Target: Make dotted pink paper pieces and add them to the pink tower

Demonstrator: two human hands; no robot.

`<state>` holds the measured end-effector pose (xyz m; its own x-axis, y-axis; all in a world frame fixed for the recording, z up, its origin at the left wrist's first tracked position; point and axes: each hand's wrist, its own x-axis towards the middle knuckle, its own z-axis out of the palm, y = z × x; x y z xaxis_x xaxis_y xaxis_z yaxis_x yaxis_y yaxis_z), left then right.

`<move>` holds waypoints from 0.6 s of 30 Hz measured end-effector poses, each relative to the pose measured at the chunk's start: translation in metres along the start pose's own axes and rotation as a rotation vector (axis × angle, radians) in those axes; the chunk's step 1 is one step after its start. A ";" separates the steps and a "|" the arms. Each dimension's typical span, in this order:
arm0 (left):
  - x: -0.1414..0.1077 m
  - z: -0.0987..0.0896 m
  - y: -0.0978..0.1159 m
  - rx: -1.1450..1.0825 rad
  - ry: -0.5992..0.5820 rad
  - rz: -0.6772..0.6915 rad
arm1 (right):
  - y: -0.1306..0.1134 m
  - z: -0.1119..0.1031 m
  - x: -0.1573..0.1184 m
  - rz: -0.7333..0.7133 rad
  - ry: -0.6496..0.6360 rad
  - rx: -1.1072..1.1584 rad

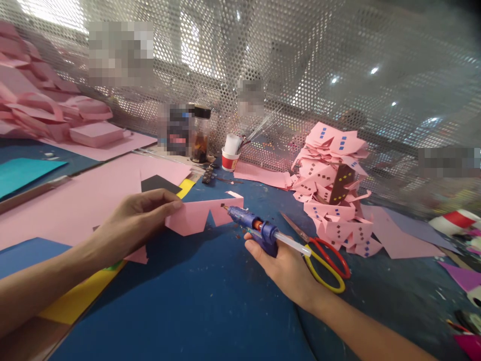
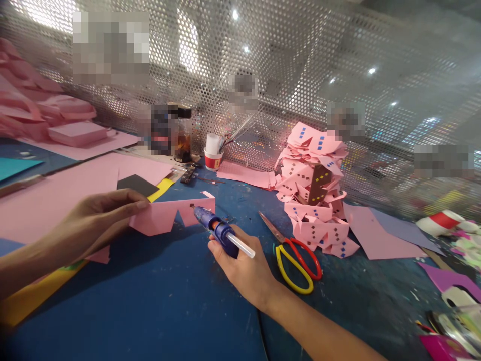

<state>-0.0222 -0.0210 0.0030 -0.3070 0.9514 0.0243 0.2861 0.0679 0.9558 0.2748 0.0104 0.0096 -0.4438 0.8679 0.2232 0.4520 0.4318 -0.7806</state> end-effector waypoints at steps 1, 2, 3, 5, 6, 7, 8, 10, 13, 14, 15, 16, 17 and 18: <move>0.000 0.000 0.000 -0.018 -0.011 -0.012 | 0.000 0.000 0.000 0.003 0.000 -0.003; 0.000 0.001 0.001 -0.039 -0.019 -0.026 | -0.001 -0.001 0.000 0.006 -0.001 -0.007; 0.000 0.001 0.002 -0.059 -0.021 -0.040 | -0.001 -0.001 0.000 0.007 0.000 -0.014; 0.000 0.002 0.003 -0.086 -0.015 -0.054 | -0.002 -0.002 -0.001 0.007 0.004 -0.035; -0.001 0.002 0.004 -0.094 -0.010 -0.056 | -0.002 -0.002 -0.001 0.005 0.008 -0.046; -0.001 0.002 0.005 -0.096 -0.003 -0.056 | -0.001 -0.002 -0.001 0.003 0.014 -0.056; -0.001 0.003 0.005 -0.098 0.001 -0.054 | -0.001 -0.002 -0.001 0.001 0.018 -0.064; -0.001 0.003 0.006 -0.115 0.000 -0.044 | -0.001 -0.002 -0.001 0.000 0.022 -0.080; -0.001 0.003 0.008 -0.143 -0.012 -0.046 | -0.001 -0.003 -0.001 0.000 0.022 -0.113; -0.001 0.003 0.008 -0.146 -0.013 -0.046 | -0.001 -0.003 -0.001 -0.001 0.020 -0.125; -0.001 0.003 0.008 -0.145 -0.013 -0.045 | -0.001 -0.003 -0.001 -0.003 0.016 -0.135; -0.001 0.003 0.008 -0.145 -0.016 -0.043 | -0.001 -0.004 -0.001 -0.005 0.012 -0.142; -0.001 0.003 0.008 -0.147 -0.018 -0.038 | -0.001 -0.004 -0.001 -0.006 0.008 -0.148; -0.001 0.003 0.007 -0.150 -0.022 -0.033 | -0.001 -0.004 0.000 -0.007 0.006 -0.150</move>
<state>-0.0174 -0.0206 0.0093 -0.2938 0.9558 -0.0124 0.1368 0.0549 0.9891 0.2775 0.0106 0.0124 -0.4431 0.8658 0.2323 0.5598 0.4697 -0.6827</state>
